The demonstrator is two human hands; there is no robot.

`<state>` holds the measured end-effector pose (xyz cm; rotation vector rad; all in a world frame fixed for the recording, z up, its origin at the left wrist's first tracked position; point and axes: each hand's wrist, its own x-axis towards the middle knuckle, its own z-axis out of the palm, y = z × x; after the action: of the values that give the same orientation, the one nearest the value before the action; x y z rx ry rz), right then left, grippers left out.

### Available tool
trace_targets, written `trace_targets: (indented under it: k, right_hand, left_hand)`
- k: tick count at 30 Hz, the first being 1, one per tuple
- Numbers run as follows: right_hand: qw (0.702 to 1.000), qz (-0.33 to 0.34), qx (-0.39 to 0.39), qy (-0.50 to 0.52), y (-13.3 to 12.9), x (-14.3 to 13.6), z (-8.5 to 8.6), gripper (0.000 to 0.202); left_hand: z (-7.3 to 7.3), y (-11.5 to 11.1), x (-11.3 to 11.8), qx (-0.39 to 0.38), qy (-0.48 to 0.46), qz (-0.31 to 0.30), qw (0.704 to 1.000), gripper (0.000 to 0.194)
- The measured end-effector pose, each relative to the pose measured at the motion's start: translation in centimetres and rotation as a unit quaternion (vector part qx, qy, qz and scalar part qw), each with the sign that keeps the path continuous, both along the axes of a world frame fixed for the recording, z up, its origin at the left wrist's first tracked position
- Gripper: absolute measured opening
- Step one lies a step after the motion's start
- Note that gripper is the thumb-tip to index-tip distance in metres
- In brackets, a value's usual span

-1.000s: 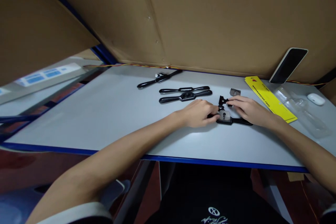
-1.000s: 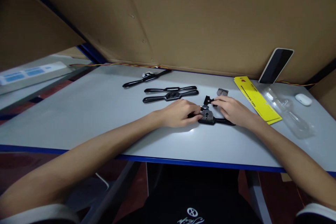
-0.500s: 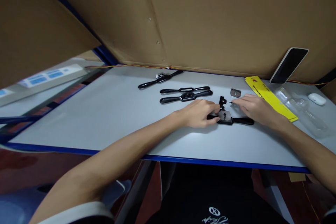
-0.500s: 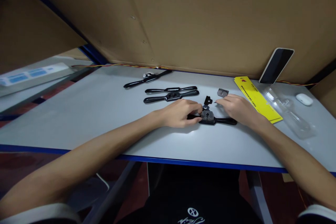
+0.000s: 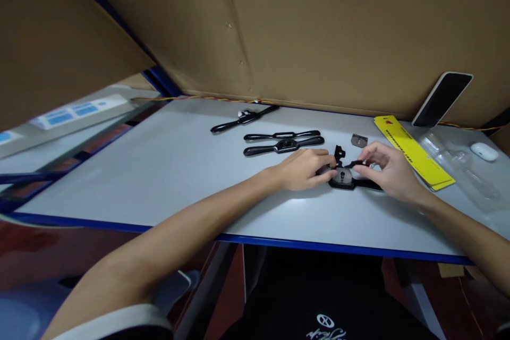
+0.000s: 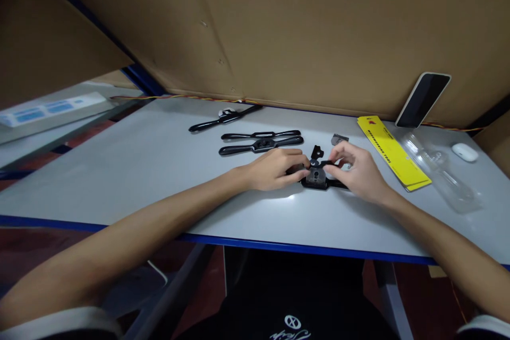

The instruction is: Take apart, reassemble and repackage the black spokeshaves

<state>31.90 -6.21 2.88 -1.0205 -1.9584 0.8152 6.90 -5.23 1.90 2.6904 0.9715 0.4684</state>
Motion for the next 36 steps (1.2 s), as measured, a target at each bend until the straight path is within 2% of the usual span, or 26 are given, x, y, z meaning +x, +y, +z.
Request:
trace_targets:
  k: [3, 6, 9, 12, 15, 20, 26, 31, 36]
  right_hand:
    - [0.999, 0.013, -0.032, -0.03, -0.6, -0.5, -0.2, 0.021]
    - [0.998, 0.019, -0.047, -0.042, -1.0, -0.8, -0.4, 0.021]
    - [0.997, 0.045, -0.039, -0.039, -1.3, -0.9, -0.5, 0.02]
    - [0.997, 0.06, -0.006, -0.05, -1.5, -1.1, -0.5, 0.017]
    - [0.996, 0.051, 0.027, -0.072, -1.6, -1.2, -0.4, 0.017]
    - [0.995, 0.044, 0.024, -0.082, -1.4, -1.1, -0.5, 0.017]
    - [0.99, 0.047, 0.071, -0.115, -0.9, -0.9, -0.8, 0.018]
    - [0.99, 0.046, 0.083, -0.109, -0.4, -0.8, -1.4, 0.021]
    - [0.993, 0.042, 0.052, -0.101, -0.2, -0.8, -1.6, 0.021]
  left_hand:
    - [0.2, 0.2, -0.4, 0.004, 0.009, -0.013, 1.0, 0.042]
    - [0.5, 0.6, -1.0, -0.009, 0.008, -0.054, 0.998, 0.043]
    - [0.4, 1.2, -1.4, -0.034, -0.018, -0.096, 0.995, 0.038]
    - [0.2, 1.5, -1.6, -0.055, -0.051, -0.112, 0.991, 0.033]
    - [0.2, 1.6, -1.6, -0.057, -0.064, -0.096, 0.992, 0.032]
    - [0.4, 1.1, -1.1, -0.039, -0.044, -0.06, 0.997, 0.033]
    - [0.2, 0.9, -0.7, -0.019, -0.042, -0.007, 0.999, 0.038]
    - [-0.2, 0.8, -0.3, -0.036, -0.037, -0.039, 0.998, 0.042]
    - [0.5, 0.1, 0.1, -0.055, -0.02, -0.036, 0.998, 0.036]
